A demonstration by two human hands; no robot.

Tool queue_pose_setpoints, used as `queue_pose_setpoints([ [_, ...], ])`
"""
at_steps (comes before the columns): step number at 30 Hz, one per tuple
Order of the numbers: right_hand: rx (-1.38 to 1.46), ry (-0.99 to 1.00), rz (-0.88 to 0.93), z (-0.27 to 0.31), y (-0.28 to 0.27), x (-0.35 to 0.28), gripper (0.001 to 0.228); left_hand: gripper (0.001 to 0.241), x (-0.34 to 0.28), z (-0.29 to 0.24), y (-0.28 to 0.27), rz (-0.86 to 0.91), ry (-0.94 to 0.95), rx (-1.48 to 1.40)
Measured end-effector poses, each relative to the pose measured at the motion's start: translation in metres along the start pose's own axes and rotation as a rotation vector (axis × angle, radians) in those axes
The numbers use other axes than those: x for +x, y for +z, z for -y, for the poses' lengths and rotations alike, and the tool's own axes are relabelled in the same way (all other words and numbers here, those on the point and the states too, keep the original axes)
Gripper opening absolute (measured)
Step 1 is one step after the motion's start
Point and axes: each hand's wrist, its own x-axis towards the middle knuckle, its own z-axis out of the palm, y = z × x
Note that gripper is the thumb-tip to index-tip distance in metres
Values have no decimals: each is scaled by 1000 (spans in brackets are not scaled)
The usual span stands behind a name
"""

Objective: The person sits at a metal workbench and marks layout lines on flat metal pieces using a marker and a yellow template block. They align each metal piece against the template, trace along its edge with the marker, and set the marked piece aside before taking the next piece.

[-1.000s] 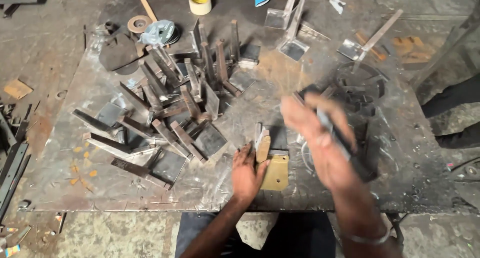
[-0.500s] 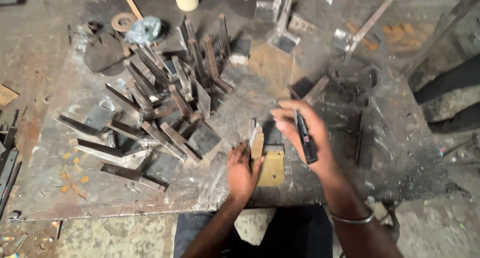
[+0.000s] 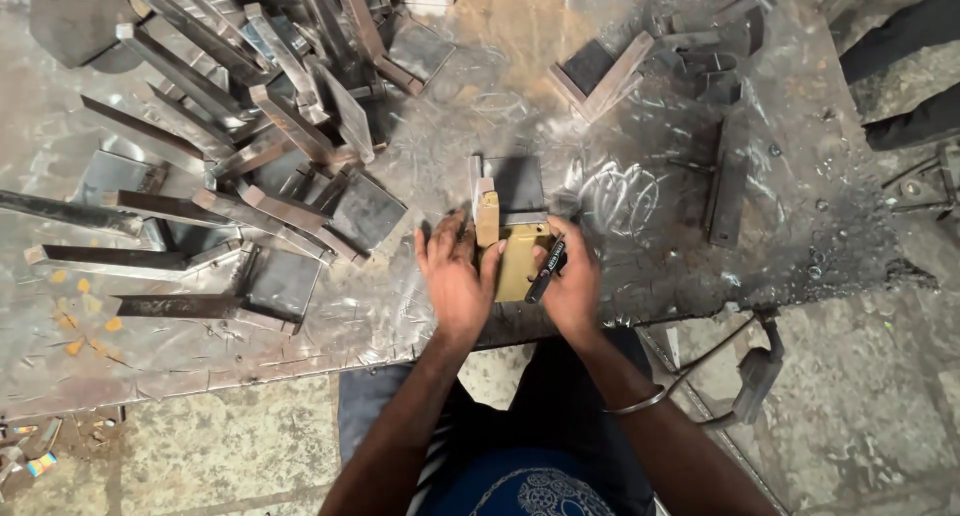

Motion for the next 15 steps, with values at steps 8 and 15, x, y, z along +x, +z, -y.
queue_pose_setpoints([
  [8,80,-19,-50,-12,6,-2,39,44,3,0,-4,20,-17,-74],
  [15,-39,-32,-95,-12,5,-2,39,39,3,4,-1,5,2,-96],
])
